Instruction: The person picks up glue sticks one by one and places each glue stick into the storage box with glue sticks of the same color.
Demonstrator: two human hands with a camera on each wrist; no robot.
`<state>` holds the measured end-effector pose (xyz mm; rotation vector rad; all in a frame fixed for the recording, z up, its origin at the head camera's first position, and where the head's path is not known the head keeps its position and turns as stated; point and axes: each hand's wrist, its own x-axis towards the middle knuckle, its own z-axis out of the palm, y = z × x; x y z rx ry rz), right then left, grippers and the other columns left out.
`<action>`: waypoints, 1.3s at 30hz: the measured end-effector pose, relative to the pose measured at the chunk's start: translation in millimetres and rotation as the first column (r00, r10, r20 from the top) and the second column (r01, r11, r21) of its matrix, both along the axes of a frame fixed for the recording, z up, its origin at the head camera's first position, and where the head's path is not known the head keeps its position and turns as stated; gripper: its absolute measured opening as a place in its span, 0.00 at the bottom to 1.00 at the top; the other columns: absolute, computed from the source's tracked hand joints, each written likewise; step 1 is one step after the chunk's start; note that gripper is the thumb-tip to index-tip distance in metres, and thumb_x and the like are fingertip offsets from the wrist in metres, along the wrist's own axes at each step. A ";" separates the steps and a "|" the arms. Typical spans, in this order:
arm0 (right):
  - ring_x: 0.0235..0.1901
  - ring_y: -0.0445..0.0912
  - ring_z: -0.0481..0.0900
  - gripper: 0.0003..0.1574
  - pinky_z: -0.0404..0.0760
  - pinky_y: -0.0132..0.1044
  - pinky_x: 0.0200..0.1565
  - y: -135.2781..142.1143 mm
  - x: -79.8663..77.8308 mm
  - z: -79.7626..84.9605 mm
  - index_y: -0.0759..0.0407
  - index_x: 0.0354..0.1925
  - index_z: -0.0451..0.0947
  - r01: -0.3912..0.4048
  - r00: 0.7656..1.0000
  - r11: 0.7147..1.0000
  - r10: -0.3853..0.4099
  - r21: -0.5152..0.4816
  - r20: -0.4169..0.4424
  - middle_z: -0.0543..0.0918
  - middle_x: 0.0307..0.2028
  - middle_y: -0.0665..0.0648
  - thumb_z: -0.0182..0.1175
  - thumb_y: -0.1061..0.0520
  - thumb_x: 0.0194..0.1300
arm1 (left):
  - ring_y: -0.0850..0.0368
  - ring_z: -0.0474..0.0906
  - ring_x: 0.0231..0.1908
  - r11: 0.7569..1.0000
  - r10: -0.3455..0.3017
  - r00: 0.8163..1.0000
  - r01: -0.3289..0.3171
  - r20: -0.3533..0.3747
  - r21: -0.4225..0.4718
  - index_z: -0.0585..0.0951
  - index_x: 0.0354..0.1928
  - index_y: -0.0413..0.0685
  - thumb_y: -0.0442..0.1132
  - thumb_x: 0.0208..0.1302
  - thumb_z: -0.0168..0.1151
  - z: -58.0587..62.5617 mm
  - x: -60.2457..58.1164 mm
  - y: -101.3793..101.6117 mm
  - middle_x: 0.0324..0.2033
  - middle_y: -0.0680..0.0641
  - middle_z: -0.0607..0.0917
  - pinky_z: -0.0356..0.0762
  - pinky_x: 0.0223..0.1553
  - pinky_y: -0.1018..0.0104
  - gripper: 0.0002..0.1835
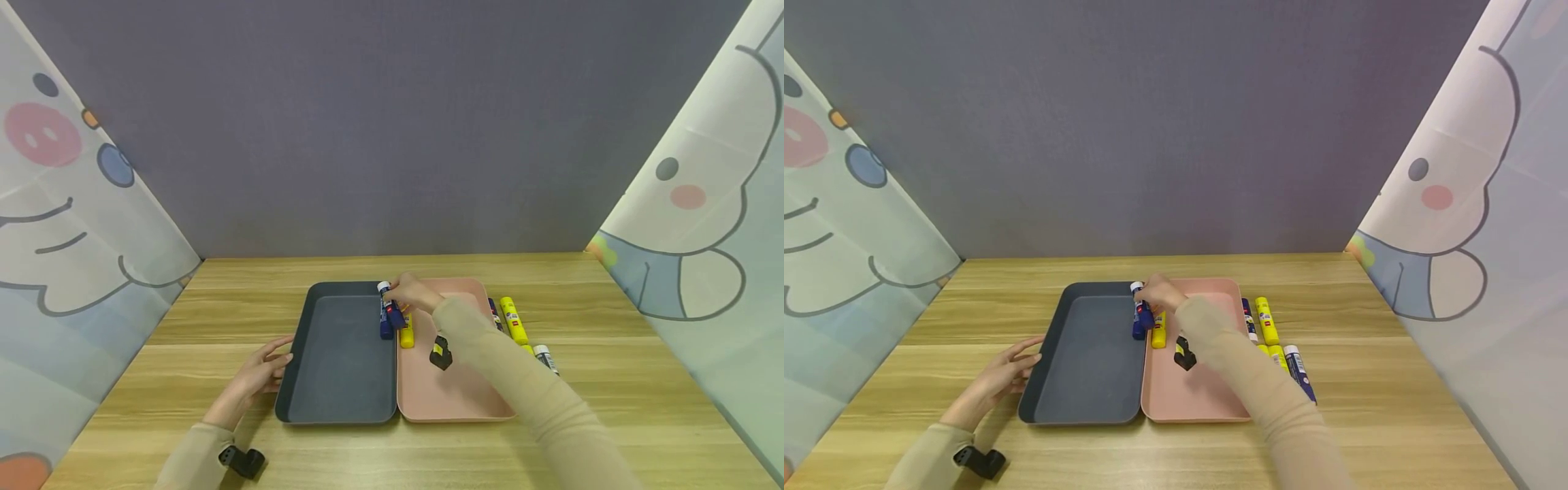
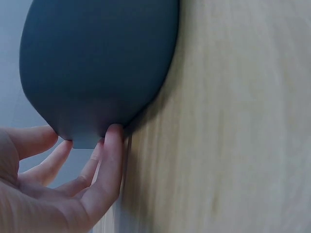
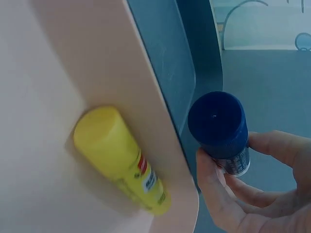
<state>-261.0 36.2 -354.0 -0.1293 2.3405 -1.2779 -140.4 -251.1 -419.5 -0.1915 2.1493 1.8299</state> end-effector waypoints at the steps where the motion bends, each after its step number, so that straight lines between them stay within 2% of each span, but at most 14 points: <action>1: 0.26 0.48 0.72 0.22 0.77 0.47 0.39 -2.4 0.5 -0.2 0.72 0.49 0.67 -0.003 1.000 1.000 0.003 -0.005 0.004 0.74 0.39 0.64 0.57 0.62 0.57 | 0.60 0.76 0.25 1.000 0.002 1.000 -0.002 0.000 0.001 0.54 0.65 0.40 0.36 0.65 0.48 -0.1 0.2 0.2 0.37 0.45 0.78 0.75 0.30 0.60 0.29; 4: 0.26 0.48 0.71 0.25 0.77 0.47 0.38 -9.3 2.3 -0.4 0.72 0.51 0.65 -0.012 1.000 1.000 0.012 -0.016 0.012 0.73 0.37 0.62 0.57 0.62 0.57 | 0.60 0.77 0.26 1.000 0.005 1.000 -0.005 0.000 0.005 0.54 0.65 0.40 0.36 0.65 0.48 -0.4 0.5 0.3 0.37 0.45 0.78 0.75 0.30 0.60 0.29; 8: 0.27 0.50 0.71 0.20 0.77 0.45 0.37 -17.7 5.4 0.0 0.70 0.47 0.70 -0.026 1.000 1.000 0.027 -0.011 0.008 0.73 0.35 0.62 0.58 0.62 0.57 | 0.60 0.77 0.26 1.000 -0.002 1.000 0.002 -0.001 0.016 0.53 0.66 0.39 0.36 0.65 0.48 -1.0 0.2 -0.4 0.37 0.45 0.78 0.75 0.30 0.60 0.29; 12: 0.28 0.52 0.75 0.10 0.78 0.45 0.35 -25.9 7.3 -4.1 0.69 0.34 0.75 -0.035 0.999 0.999 0.036 0.017 -0.019 0.77 0.33 0.63 0.59 0.62 0.55 | 0.60 0.77 0.26 1.000 -0.007 1.000 0.007 -0.004 0.014 0.53 0.66 0.39 0.36 0.65 0.48 -0.7 0.2 -0.6 0.37 0.45 0.78 0.75 0.30 0.60 0.29; 15: 0.29 0.53 0.78 0.08 0.78 0.45 0.33 -32.0 7.5 -9.0 0.70 0.30 0.76 -0.039 0.999 0.998 0.041 0.043 -0.032 0.79 0.32 0.63 0.60 0.63 0.54 | 0.61 0.75 0.24 1.000 -0.006 1.000 0.006 -0.003 0.008 0.53 0.66 0.40 0.36 0.65 0.48 -0.1 0.4 -0.4 0.36 0.46 0.77 0.75 0.29 0.61 0.29; 20: 0.27 0.52 0.78 0.09 0.78 0.45 0.31 -39.4 8.3 -14.5 0.70 0.33 0.76 -0.067 0.997 0.994 0.070 0.091 -0.030 0.78 0.29 0.62 0.59 0.63 0.54 | 0.60 0.76 0.25 1.000 -0.005 1.000 0.005 -0.001 0.003 0.53 0.66 0.40 0.37 0.65 0.48 0.7 0.7 -0.1 0.37 0.45 0.77 0.75 0.30 0.60 0.29; 22: 0.25 0.50 0.77 0.08 0.79 0.44 0.29 -41.4 8.8 -16.3 0.69 0.31 0.75 -0.081 0.996 0.989 0.086 0.122 -0.037 0.77 0.27 0.60 0.60 0.62 0.53 | 0.59 0.77 0.26 1.000 -0.006 1.000 0.006 -0.003 0.002 0.53 0.66 0.40 0.37 0.65 0.48 0.8 0.7 -0.2 0.38 0.45 0.77 0.76 0.31 0.60 0.29; 26: 0.20 0.47 0.75 0.07 0.79 0.42 0.27 -45.4 10.6 -19.2 0.66 0.25 0.73 -0.105 0.991 0.977 0.118 0.187 -0.059 0.75 0.22 0.58 0.61 0.62 0.52 | 0.60 0.76 0.25 1.000 -0.010 1.000 0.010 0.000 0.002 0.53 0.66 0.40 0.37 0.65 0.48 1.0 0.8 -0.2 0.37 0.45 0.77 0.76 0.31 0.60 0.29; 33: 0.20 0.48 0.76 0.10 0.79 0.41 0.25 -54.2 16.0 -22.2 0.68 0.31 0.73 -0.142 0.976 0.936 0.187 0.321 -0.113 0.73 0.21 0.57 0.61 0.62 0.52 | 0.61 0.75 0.25 1.000 -0.001 1.000 0.001 0.004 -0.004 0.53 0.66 0.40 0.37 0.65 0.49 1.9 0.9 0.7 0.35 0.46 0.76 0.75 0.30 0.61 0.29; 37: 0.20 0.48 0.77 0.08 0.78 0.39 0.23 -58.3 18.8 -21.9 0.67 0.29 0.73 -0.162 0.961 0.910 0.232 0.382 -0.147 0.73 0.18 0.57 0.61 0.63 0.52 | 0.61 0.74 0.25 1.000 0.006 1.000 -0.006 0.006 -0.008 0.54 0.65 0.41 0.37 0.65 0.49 2.2 0.9 0.9 0.34 0.47 0.76 0.75 0.29 0.61 0.29; 39: 0.19 0.48 0.76 0.07 0.78 0.39 0.22 -59.4 20.1 -22.0 0.66 0.29 0.73 -0.166 0.958 0.906 0.242 0.391 -0.154 0.72 0.18 0.56 0.61 0.63 0.52 | 0.61 0.74 0.25 1.000 0.006 1.000 -0.006 0.007 -0.007 0.54 0.65 0.41 0.37 0.65 0.49 2.1 0.8 0.8 0.35 0.46 0.76 0.75 0.30 0.61 0.29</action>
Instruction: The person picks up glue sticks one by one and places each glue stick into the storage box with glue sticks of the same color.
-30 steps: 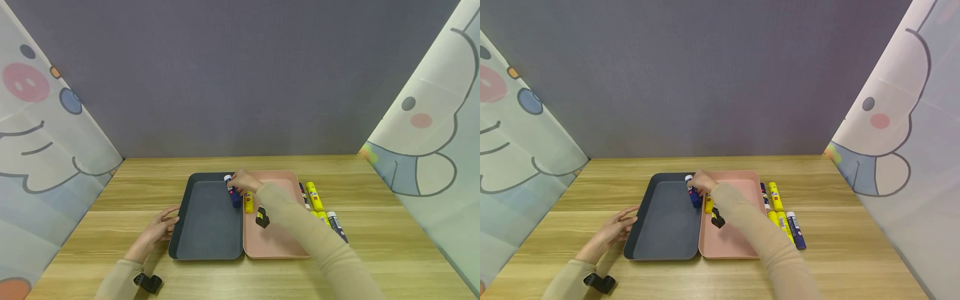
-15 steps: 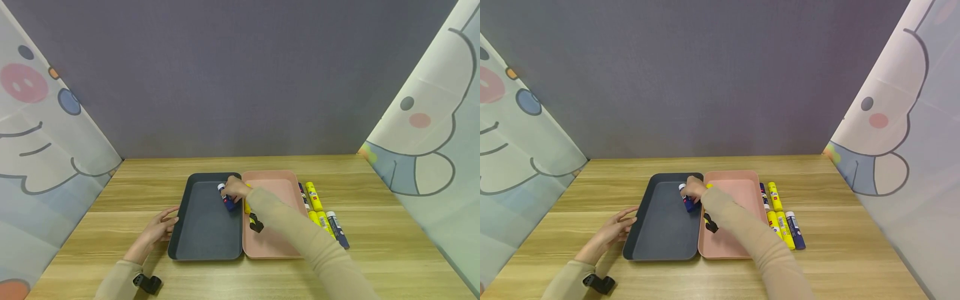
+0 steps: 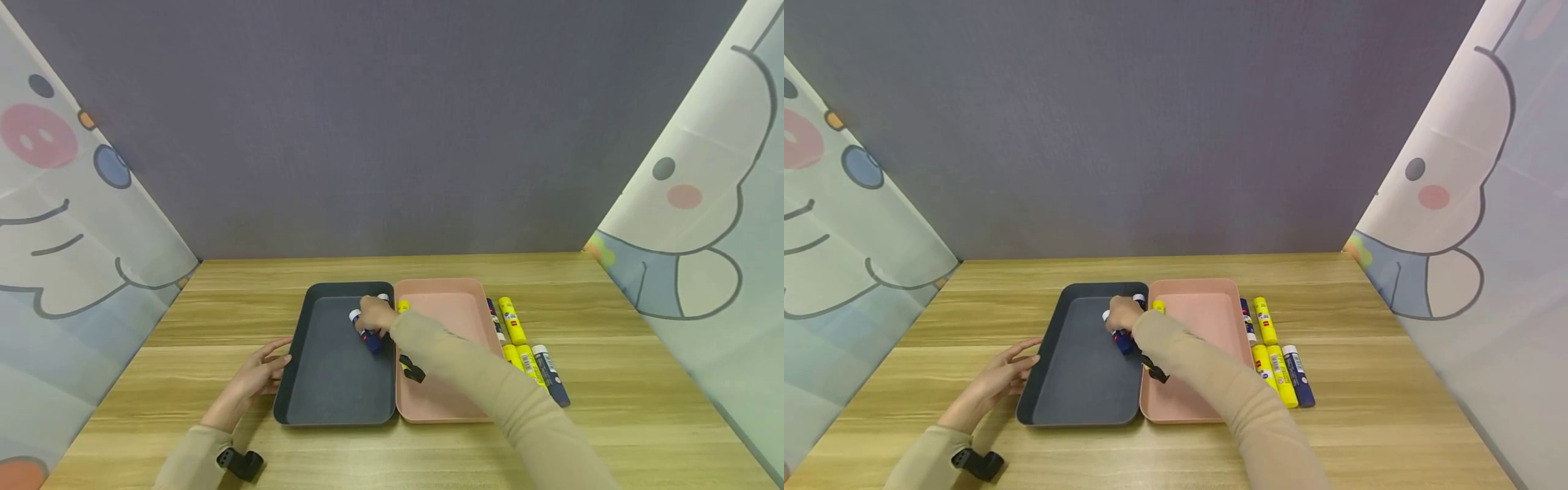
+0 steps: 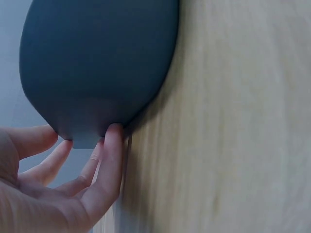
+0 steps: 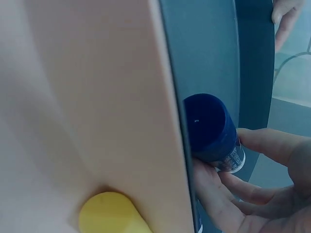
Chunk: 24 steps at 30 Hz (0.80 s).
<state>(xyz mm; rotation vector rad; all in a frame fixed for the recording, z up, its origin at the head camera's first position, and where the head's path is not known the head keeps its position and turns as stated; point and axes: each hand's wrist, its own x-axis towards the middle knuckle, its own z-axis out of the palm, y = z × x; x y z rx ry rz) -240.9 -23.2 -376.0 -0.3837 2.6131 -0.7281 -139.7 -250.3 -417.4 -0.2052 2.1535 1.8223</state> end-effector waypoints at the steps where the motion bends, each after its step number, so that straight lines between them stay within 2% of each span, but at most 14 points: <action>1: 0.18 0.47 0.75 0.07 0.78 0.39 0.21 -0.4 0.4 0.0 0.66 0.28 0.73 -0.004 1.000 1.000 0.004 0.005 -0.003 0.72 0.18 0.56 0.61 0.63 0.52 | 0.62 0.74 0.24 1.000 -0.002 1.000 0.002 0.000 0.000 0.54 0.66 0.41 0.37 0.65 0.49 -0.1 0.0 0.0 0.35 0.46 0.76 0.75 0.30 0.61 0.29; 8: 0.19 0.50 0.80 0.06 0.78 0.37 0.20 -2.3 0.8 0.6 0.66 0.25 0.72 -0.014 1.000 0.999 0.015 0.046 -0.014 0.74 0.16 0.58 0.59 0.64 0.55 | 0.63 0.70 0.22 1.000 0.002 1.000 -0.002 0.004 -0.012 0.54 0.66 0.41 0.38 0.65 0.50 -0.2 0.5 1.0 0.30 0.49 0.74 0.74 0.27 0.63 0.30; 12: 0.19 0.51 0.80 0.11 0.78 0.37 0.21 -1.7 0.3 2.4 0.63 0.19 0.69 -0.020 1.000 0.998 0.021 0.056 -0.017 0.74 0.16 0.58 0.58 0.64 0.55 | 0.63 0.66 0.21 1.000 0.000 1.000 0.000 0.007 -0.017 0.54 0.66 0.42 0.38 0.65 0.50 -0.4 0.6 1.4 0.28 0.50 0.71 0.73 0.26 0.64 0.29; 14: 0.20 0.51 0.80 0.11 0.78 0.37 0.21 -0.8 0.4 3.6 0.64 0.19 0.71 -0.040 0.999 0.998 0.042 0.055 -0.021 0.75 0.16 0.58 0.58 0.64 0.56 | 0.63 0.67 0.21 1.000 0.002 1.000 -0.002 0.008 -0.015 0.54 0.66 0.42 0.38 0.65 0.49 -0.5 0.4 1.4 0.28 0.50 0.72 0.73 0.26 0.64 0.29; 17: 0.21 0.51 0.80 0.06 0.78 0.37 0.22 1.6 2.1 6.8 0.67 0.27 0.77 -0.065 0.997 0.997 0.066 0.035 -0.030 0.77 0.21 0.57 0.58 0.62 0.56 | 0.63 0.68 0.21 1.000 0.004 1.000 -0.004 0.008 -0.010 0.54 0.66 0.42 0.37 0.65 0.49 -0.5 0.4 1.4 0.29 0.50 0.73 0.73 0.27 0.63 0.29; 21: 0.24 0.51 0.81 0.15 0.78 0.37 0.23 5.5 5.6 13.0 0.66 0.43 0.76 -0.091 0.995 0.996 0.092 0.022 -0.050 0.79 0.30 0.56 0.59 0.60 0.57 | 0.63 0.68 0.21 1.000 0.000 1.000 0.000 0.003 -0.008 0.54 0.66 0.41 0.38 0.65 0.49 -0.5 0.8 1.6 0.29 0.50 0.73 0.73 0.27 0.63 0.29; 24: 0.25 0.51 0.81 0.18 0.78 0.37 0.24 8.9 8.6 18.1 0.66 0.46 0.75 -0.113 0.992 0.993 0.114 0.024 -0.058 0.80 0.36 0.58 0.58 0.60 0.57 | 0.63 0.66 0.21 1.000 -0.001 1.000 0.001 0.005 -0.004 0.54 0.66 0.41 0.37 0.65 0.48 0.5 0.7 1.6 0.27 0.50 0.71 0.72 0.26 0.64 0.29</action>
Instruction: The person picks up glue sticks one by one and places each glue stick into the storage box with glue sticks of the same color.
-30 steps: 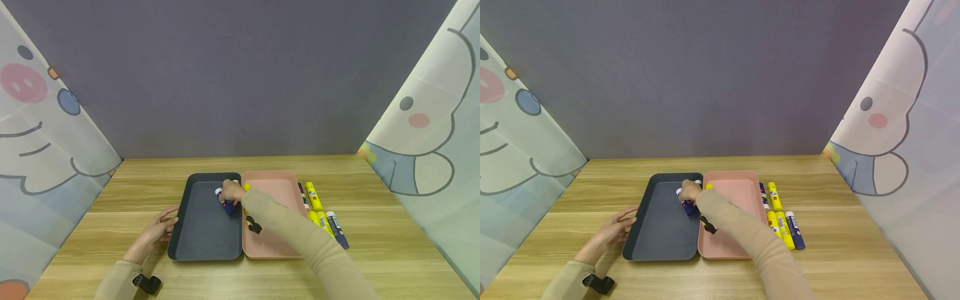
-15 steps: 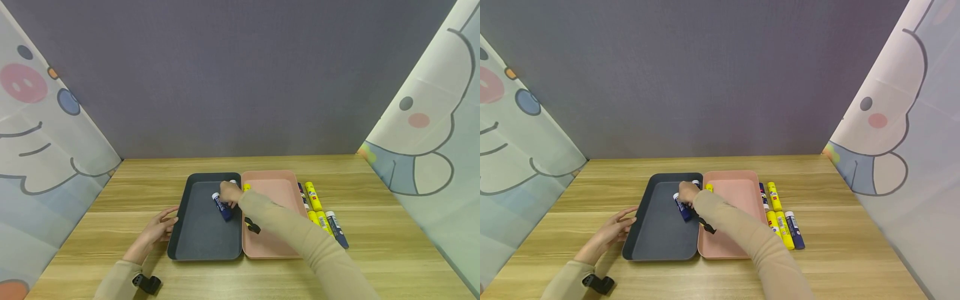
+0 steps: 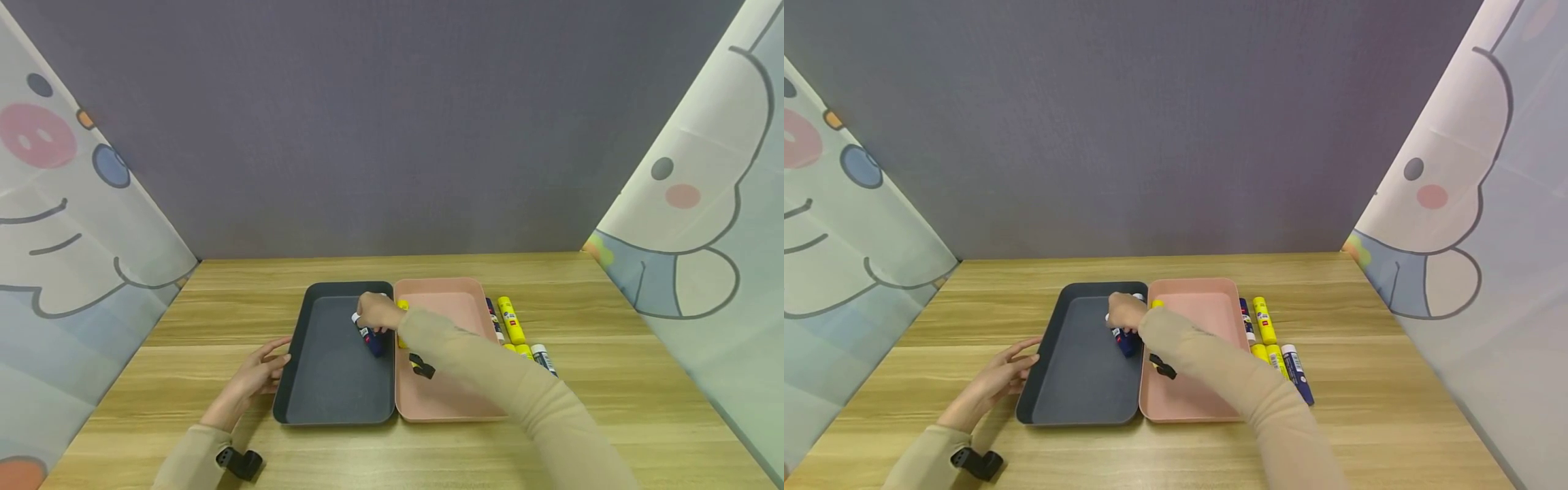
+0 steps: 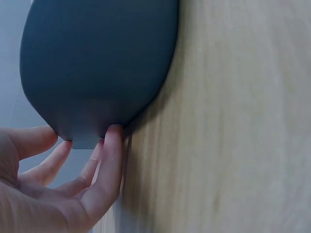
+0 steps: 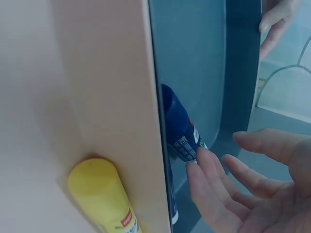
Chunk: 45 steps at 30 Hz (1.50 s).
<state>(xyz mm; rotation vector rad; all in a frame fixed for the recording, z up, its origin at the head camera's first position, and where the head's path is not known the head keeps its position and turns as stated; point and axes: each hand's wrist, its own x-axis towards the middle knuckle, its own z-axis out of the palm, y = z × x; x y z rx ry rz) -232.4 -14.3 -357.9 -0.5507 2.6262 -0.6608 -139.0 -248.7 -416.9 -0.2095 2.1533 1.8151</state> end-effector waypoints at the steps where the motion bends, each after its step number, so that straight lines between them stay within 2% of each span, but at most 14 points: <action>1: 0.25 0.51 0.81 0.18 0.78 0.37 0.25 1.5 1.0 1.8 0.66 0.46 0.75 -0.006 1.000 1.000 0.006 -0.003 0.003 0.80 0.37 0.59 0.58 0.59 0.57 | 0.63 0.65 0.21 1.000 -0.003 1.000 0.003 0.000 0.001 0.53 0.66 0.41 0.37 0.65 0.48 0.3 0.0 0.0 0.26 0.51 0.70 0.72 0.26 0.64 0.29; 8: 0.26 0.52 0.80 0.18 0.74 0.30 0.20 14.0 4.5 11.8 0.67 0.47 0.74 -0.038 0.999 0.999 0.039 -0.039 0.035 0.77 0.44 0.61 0.58 0.62 0.57 | 0.63 0.66 0.20 1.000 -0.007 1.000 0.007 -0.001 0.005 0.53 0.66 0.41 0.37 0.66 0.48 -0.4 -0.8 -0.4 0.26 0.51 0.72 0.72 0.26 0.63 0.29; 13: 0.29 0.54 0.79 0.17 0.72 0.29 0.22 25.1 5.4 14.2 0.67 0.47 0.73 -0.050 0.997 0.994 0.056 -0.094 0.057 0.76 0.42 0.60 0.57 0.64 0.57 | 0.63 0.66 0.21 1.000 -0.021 1.000 0.021 -0.002 0.006 0.52 0.66 0.40 0.37 0.66 0.48 -1.4 -0.3 -0.9 0.26 0.51 0.71 0.72 0.26 0.63 0.30; 18: 0.29 0.57 0.79 0.18 0.73 0.31 0.23 38.0 4.8 16.6 0.67 0.48 0.72 -0.059 0.997 0.990 0.065 -0.130 0.043 0.78 0.34 0.66 0.56 0.64 0.57 | 0.62 0.67 0.21 1.000 -0.018 1.000 0.018 -0.001 0.005 0.52 0.66 0.41 0.38 0.65 0.48 -0.7 0.0 -0.7 0.28 0.50 0.73 0.73 0.27 0.62 0.30; 23: 0.19 0.50 0.74 0.17 0.68 0.28 0.20 51.8 5.9 19.5 0.68 0.46 0.74 -0.049 0.999 0.990 0.051 -0.131 0.011 0.78 0.33 0.63 0.57 0.65 0.56 | 0.62 0.69 0.22 1.000 -0.012 1.000 0.012 -0.004 0.003 0.53 0.66 0.40 0.38 0.65 0.49 0.5 0.4 -0.3 0.30 0.49 0.75 0.74 0.29 0.61 0.30; 27: 0.22 0.43 0.71 0.16 0.69 0.28 0.24 63.7 7.1 20.6 0.69 0.43 0.76 -0.046 0.998 0.987 0.040 -0.151 -0.044 0.76 0.39 0.62 0.58 0.67 0.53 | 0.62 0.70 0.23 1.000 -0.008 1.000 0.008 -0.002 0.005 0.53 0.66 0.40 0.37 0.65 0.49 0.7 -0.1 -0.5 0.30 0.49 0.75 0.74 0.29 0.61 0.29; 31: 0.28 0.45 0.74 0.15 0.73 0.29 0.27 75.4 7.5 19.6 0.70 0.42 0.75 -0.043 0.997 0.982 0.030 -0.185 -0.072 0.75 0.43 0.62 0.58 0.67 0.53 | 0.61 0.73 0.25 1.000 -0.006 1.000 0.006 -0.003 0.005 0.53 0.66 0.40 0.38 0.65 0.49 0.1 0.1 -0.8 0.33 0.48 0.77 0.75 0.30 0.60 0.30; 36: 0.29 0.49 0.77 0.17 0.75 0.32 0.29 88.6 7.7 18.5 0.69 0.46 0.73 -0.014 0.999 0.980 0.004 -0.198 -0.050 0.77 0.42 0.62 0.56 0.67 0.55 | 0.58 0.77 0.28 1.000 -0.006 1.000 0.006 -0.007 -0.002 0.53 0.66 0.40 0.38 0.65 0.49 -1.1 0.0 -1.6 0.37 0.46 0.79 0.76 0.31 0.58 0.30; 39: 0.28 0.50 0.78 0.18 0.74 0.33 0.28 95.6 8.0 18.6 0.69 0.47 0.73 0.015 0.999 0.982 -0.023 -0.186 -0.039 0.78 0.39 0.61 0.56 0.66 0.55 | 0.60 0.74 0.26 1.000 -0.011 1.000 0.011 -0.004 -0.003 0.53 0.66 0.41 0.38 0.65 0.49 -1.8 -0.4 -2.0 0.35 0.47 0.78 0.75 0.30 0.60 0.30; 45: 0.27 0.45 0.74 0.18 0.72 0.33 0.28 109.6 10.2 18.5 0.67 0.46 0.74 0.040 0.996 0.988 -0.051 -0.151 -0.070 0.77 0.33 0.59 0.57 0.64 0.56 | 0.63 0.67 0.22 1.000 -0.011 1.000 0.011 0.006 -0.009 0.53 0.66 0.41 0.38 0.65 0.49 -1.9 -0.4 -1.5 0.31 0.50 0.74 0.72 0.28 0.63 0.30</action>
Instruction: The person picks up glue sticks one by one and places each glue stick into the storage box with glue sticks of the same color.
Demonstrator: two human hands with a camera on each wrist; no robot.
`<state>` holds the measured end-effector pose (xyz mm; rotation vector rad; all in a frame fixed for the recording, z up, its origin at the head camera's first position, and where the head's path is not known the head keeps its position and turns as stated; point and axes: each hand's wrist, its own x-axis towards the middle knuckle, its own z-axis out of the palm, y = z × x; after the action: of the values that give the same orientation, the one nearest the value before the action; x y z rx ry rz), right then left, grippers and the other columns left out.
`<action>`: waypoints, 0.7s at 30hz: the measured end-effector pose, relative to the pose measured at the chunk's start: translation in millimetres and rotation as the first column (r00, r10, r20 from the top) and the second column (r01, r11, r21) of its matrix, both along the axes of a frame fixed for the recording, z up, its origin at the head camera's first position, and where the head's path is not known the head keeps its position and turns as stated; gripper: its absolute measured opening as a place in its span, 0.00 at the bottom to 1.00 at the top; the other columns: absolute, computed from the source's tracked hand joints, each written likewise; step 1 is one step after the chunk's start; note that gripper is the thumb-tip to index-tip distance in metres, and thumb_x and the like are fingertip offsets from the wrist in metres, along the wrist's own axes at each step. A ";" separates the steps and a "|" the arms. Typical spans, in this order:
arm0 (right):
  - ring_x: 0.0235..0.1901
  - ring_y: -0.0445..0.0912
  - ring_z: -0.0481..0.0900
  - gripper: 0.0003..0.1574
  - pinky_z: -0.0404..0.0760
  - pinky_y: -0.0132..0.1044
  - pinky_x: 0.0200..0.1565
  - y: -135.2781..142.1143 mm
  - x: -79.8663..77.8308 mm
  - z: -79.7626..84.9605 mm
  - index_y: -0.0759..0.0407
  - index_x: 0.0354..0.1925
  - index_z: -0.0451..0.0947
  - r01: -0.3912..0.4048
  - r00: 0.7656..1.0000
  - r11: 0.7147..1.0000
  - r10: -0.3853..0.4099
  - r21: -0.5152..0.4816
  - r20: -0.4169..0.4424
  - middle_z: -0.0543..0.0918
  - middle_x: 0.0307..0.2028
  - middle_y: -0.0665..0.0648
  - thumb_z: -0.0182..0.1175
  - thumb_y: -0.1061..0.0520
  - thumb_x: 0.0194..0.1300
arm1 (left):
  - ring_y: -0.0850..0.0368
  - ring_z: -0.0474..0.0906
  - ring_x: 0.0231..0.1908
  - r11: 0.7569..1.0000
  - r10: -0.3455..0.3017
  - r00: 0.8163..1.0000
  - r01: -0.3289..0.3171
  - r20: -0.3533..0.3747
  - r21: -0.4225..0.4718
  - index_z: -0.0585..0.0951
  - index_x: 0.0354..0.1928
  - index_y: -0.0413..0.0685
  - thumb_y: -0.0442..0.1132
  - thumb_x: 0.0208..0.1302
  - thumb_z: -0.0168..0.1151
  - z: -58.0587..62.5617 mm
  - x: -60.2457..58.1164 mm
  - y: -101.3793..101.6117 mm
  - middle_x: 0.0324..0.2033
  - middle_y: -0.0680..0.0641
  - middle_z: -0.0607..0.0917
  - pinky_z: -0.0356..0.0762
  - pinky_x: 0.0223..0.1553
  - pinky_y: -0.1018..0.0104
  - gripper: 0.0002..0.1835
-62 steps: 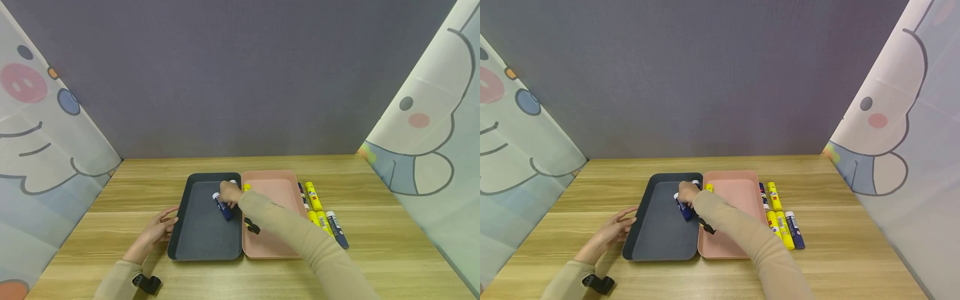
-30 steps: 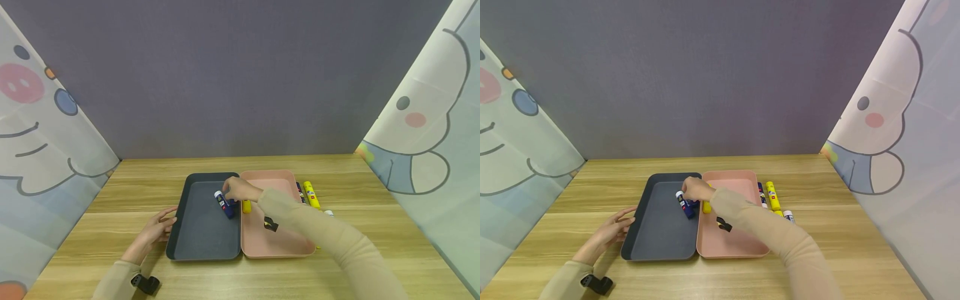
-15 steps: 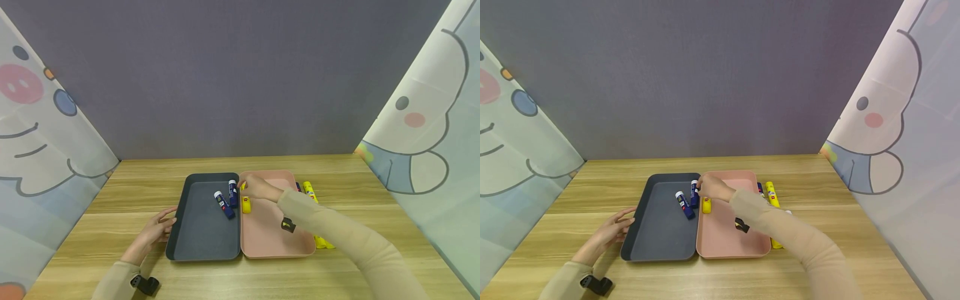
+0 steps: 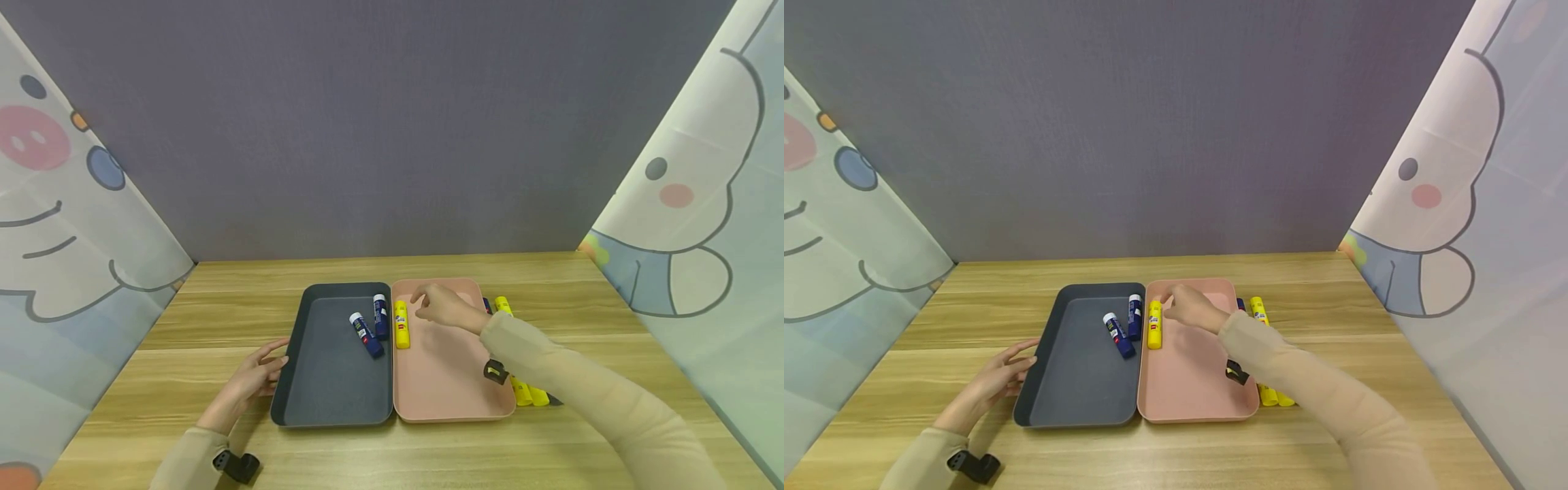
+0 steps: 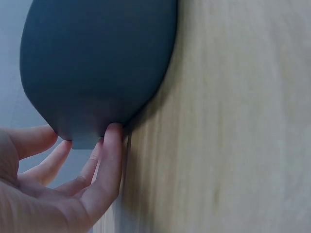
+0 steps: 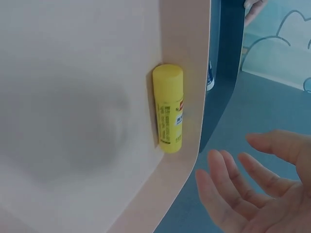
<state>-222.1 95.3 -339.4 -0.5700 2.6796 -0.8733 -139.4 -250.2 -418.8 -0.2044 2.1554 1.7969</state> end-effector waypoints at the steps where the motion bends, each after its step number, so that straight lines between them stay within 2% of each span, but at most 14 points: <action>1: 0.27 0.44 0.73 0.17 0.72 0.33 0.28 2.3 0.5 0.0 0.66 0.46 0.74 0.005 1.000 1.000 -0.005 0.000 -0.003 0.77 0.34 0.59 0.57 0.63 0.56 | 0.63 0.67 0.22 1.000 0.001 1.000 -0.001 -0.001 0.000 0.53 0.66 0.41 0.38 0.65 0.49 0.0 0.0 -0.1 0.31 0.50 0.74 0.72 0.28 0.63 0.30; 5: 0.28 0.45 0.74 0.17 0.73 0.34 0.30 13.3 1.4 -0.5 0.66 0.47 0.73 0.009 1.000 1.000 -0.009 -0.005 -0.010 0.77 0.36 0.60 0.57 0.62 0.57 | 0.63 0.65 0.21 1.000 0.002 1.000 -0.002 -0.003 0.007 0.53 0.66 0.41 0.38 0.65 0.49 -0.3 0.1 -0.5 0.29 0.50 0.72 0.71 0.26 0.64 0.30; 9: 0.27 0.45 0.74 0.16 0.72 0.35 0.29 26.1 1.1 -2.0 0.68 0.46 0.73 -0.008 1.000 1.000 0.008 -0.026 -0.028 0.76 0.34 0.61 0.56 0.64 0.57 | 0.63 0.64 0.21 1.000 0.000 1.000 0.000 -0.006 0.011 0.53 0.66 0.41 0.38 0.65 0.49 -0.4 0.1 -0.6 0.27 0.51 0.71 0.70 0.25 0.64 0.30; 15: 0.24 0.44 0.72 0.15 0.72 0.34 0.27 43.9 0.2 -6.0 0.70 0.44 0.73 0.012 0.998 0.998 -0.015 -0.066 -0.054 0.75 0.33 0.63 0.56 0.66 0.56 | 0.62 0.64 0.21 1.000 0.002 1.000 -0.002 -0.001 0.012 0.54 0.66 0.41 0.38 0.65 0.50 -0.4 -0.6 -1.1 0.26 0.51 0.70 0.70 0.26 0.64 0.30; 21: 0.26 0.51 0.74 0.17 0.72 0.34 0.25 63.2 -1.6 -7.9 0.71 0.46 0.71 0.051 0.999 0.996 -0.052 -0.072 -0.011 0.73 0.33 0.64 0.55 0.65 0.58 | 0.62 0.65 0.21 1.000 0.018 1.000 -0.019 0.009 0.010 0.56 0.65 0.44 0.40 0.63 0.53 -3.6 -1.8 -1.7 0.28 0.50 0.73 0.71 0.27 0.63 0.31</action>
<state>-223.7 158.5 -347.3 -0.5261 2.6948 -0.9865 -141.2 -251.9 -422.5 -0.2306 2.1444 1.8131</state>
